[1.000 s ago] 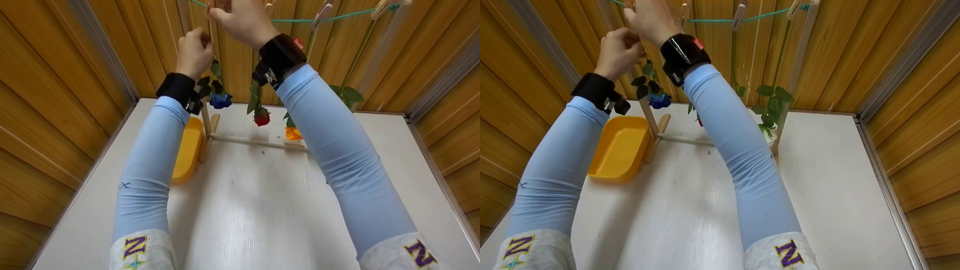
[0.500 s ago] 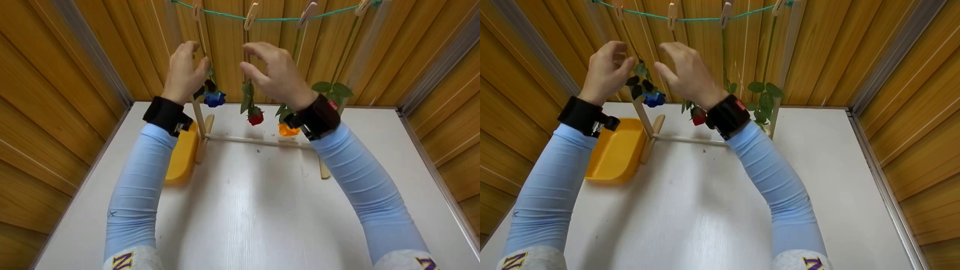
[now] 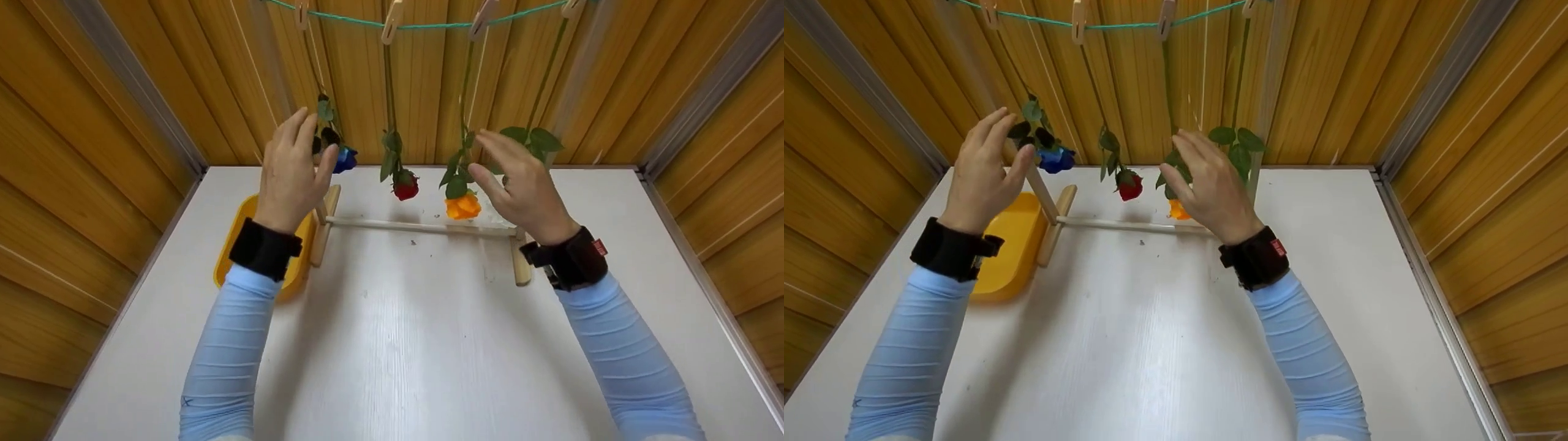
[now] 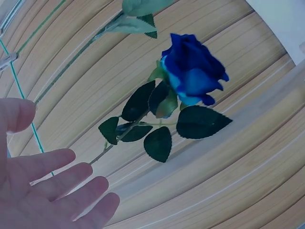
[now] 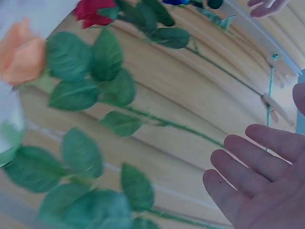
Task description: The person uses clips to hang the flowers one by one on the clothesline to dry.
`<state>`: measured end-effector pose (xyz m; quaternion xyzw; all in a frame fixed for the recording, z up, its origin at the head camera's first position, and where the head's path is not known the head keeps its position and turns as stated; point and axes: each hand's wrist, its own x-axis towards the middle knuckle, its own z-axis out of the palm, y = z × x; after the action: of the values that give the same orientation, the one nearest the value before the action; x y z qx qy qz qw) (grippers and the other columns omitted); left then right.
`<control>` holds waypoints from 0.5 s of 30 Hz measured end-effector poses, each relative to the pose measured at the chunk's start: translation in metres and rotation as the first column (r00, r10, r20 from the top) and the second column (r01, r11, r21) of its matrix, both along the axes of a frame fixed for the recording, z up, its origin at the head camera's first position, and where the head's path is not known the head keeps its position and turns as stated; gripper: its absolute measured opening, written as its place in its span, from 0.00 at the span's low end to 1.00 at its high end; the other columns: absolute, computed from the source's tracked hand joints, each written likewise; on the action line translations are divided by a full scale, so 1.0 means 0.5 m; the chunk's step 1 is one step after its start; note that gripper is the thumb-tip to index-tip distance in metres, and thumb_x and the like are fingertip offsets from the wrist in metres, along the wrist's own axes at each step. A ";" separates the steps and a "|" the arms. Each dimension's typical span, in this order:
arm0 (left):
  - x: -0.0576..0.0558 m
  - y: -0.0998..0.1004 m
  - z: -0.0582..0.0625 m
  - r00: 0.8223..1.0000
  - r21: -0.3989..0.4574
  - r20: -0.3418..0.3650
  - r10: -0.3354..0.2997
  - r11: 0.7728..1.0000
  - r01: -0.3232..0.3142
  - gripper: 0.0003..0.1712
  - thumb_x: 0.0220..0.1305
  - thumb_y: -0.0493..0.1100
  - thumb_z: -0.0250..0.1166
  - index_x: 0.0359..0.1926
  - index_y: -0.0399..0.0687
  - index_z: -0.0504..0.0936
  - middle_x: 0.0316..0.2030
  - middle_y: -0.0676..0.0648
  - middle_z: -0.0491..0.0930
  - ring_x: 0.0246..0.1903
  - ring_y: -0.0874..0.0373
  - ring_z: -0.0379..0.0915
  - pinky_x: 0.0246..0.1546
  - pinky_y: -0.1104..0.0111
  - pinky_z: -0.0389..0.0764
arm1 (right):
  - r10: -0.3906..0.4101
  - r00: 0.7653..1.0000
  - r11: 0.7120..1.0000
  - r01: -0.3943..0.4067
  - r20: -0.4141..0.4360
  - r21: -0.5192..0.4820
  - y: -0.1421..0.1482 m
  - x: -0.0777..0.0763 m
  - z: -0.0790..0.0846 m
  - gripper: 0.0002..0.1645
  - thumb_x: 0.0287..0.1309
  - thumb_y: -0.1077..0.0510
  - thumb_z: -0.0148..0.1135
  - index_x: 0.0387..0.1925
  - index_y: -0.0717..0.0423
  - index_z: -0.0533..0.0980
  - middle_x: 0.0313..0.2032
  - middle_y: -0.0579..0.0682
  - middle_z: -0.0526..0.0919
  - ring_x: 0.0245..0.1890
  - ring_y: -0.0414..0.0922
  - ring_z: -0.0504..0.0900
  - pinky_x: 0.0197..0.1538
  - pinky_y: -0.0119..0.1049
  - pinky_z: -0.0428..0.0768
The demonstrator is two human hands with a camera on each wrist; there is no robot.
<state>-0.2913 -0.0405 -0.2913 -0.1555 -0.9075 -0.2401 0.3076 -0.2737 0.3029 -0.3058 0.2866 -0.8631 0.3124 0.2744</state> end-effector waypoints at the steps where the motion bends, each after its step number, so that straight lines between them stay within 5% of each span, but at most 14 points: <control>1: 0.005 -0.001 -0.008 1.000 -0.012 -0.005 0.005 1.000 -0.005 0.34 0.78 0.52 0.57 0.74 0.35 0.67 0.75 0.35 0.62 0.74 0.41 0.58 0.76 0.48 0.57 | -0.011 1.000 1.000 0.011 -0.001 0.006 0.006 0.003 -0.009 0.30 0.75 0.54 0.59 0.70 0.68 0.70 0.70 0.63 0.72 0.72 0.58 0.70 0.74 0.55 0.65; 10: 0.048 0.002 -0.084 0.998 -0.094 -0.007 0.065 0.993 -0.065 0.36 0.77 0.56 0.57 0.75 0.37 0.67 0.76 0.36 0.61 0.76 0.39 0.54 0.76 0.46 0.53 | -0.101 0.995 0.994 0.102 -0.014 0.046 0.041 0.018 -0.086 0.32 0.73 0.53 0.61 0.70 0.68 0.70 0.72 0.65 0.69 0.73 0.60 0.67 0.74 0.58 0.64; 15: 0.062 0.005 -0.128 0.999 -0.093 -0.002 0.044 0.995 -0.044 0.37 0.77 0.56 0.58 0.75 0.37 0.67 0.76 0.35 0.62 0.75 0.37 0.55 0.75 0.44 0.55 | -0.140 0.990 0.988 0.141 -0.023 0.054 0.050 0.025 -0.122 0.33 0.72 0.53 0.62 0.70 0.68 0.70 0.73 0.64 0.68 0.74 0.61 0.65 0.74 0.59 0.63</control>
<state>-0.2604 -0.0379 -0.3552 -0.1497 -0.9209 -0.1909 0.3051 -0.2612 0.3280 -0.3668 0.2352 -0.8869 0.2656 0.2959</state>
